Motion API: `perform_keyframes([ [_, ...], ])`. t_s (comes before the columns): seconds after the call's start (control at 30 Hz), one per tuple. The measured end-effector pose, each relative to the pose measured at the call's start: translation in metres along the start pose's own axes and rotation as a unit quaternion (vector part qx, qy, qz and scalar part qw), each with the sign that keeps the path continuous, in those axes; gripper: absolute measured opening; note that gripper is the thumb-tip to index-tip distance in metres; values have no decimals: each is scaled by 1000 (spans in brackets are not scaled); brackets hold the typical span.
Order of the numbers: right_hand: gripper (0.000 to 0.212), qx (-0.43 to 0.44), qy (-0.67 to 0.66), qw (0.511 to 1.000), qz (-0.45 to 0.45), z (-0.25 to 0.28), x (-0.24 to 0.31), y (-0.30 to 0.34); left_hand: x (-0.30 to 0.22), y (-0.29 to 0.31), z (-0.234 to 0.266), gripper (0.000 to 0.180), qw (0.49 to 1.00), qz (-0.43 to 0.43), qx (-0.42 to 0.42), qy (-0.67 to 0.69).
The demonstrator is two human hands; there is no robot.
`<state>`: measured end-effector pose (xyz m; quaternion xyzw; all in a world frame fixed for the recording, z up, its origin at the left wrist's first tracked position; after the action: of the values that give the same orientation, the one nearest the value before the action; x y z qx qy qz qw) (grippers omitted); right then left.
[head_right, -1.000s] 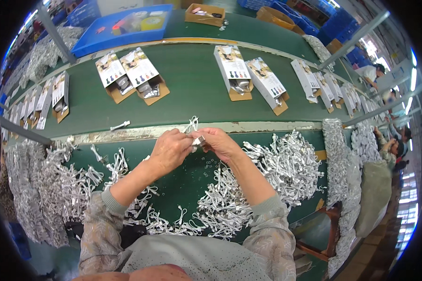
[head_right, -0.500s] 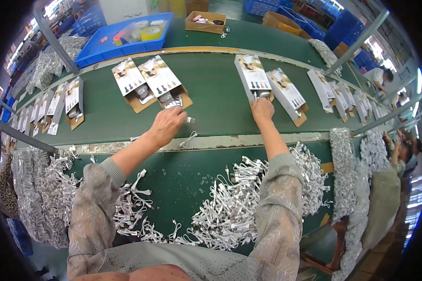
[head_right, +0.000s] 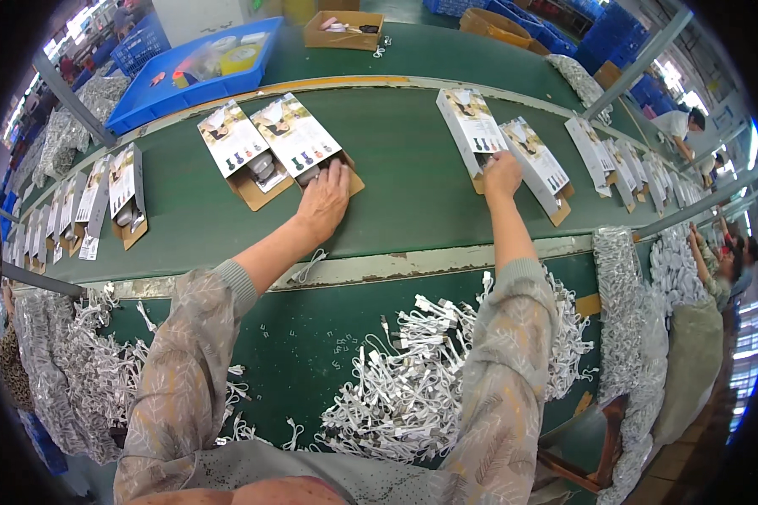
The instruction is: The person picks up a white cable from a pile, folds it by hand, and places it into a cardboard box on the conveyor belt, repeating the process for multiple boxes.
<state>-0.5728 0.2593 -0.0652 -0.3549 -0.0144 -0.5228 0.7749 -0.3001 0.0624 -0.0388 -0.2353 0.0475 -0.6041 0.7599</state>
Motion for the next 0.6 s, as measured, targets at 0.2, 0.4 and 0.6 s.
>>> perform_keyframes([
  [0.2, 15, 19, 161, 971, 177, -9, 10, 16, 28, 36, 68, 29, 986, 3, 5, 164],
  [0.4, 22, 159, -246, 901, 321, 89, 161, 98, 72, 96, 106, 25, 981, 68, 42, 176],
  [0.6, 22, 341, -297, 829, 329, 75, 214, 196, 30, 87, 66, 27, 949, 89, 82, 290],
])
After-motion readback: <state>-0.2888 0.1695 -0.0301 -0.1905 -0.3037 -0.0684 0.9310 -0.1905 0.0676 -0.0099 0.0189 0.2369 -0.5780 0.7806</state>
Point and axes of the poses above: each hand's wrist, its own y-axis away from the middle knuckle, its own z-axis out of the back of the hand, x = y × z, the point moved 6 cm from there along -y, towards the middle knuckle, and after that the axes turned 10 degrees about -x, right-handed, at the moved point
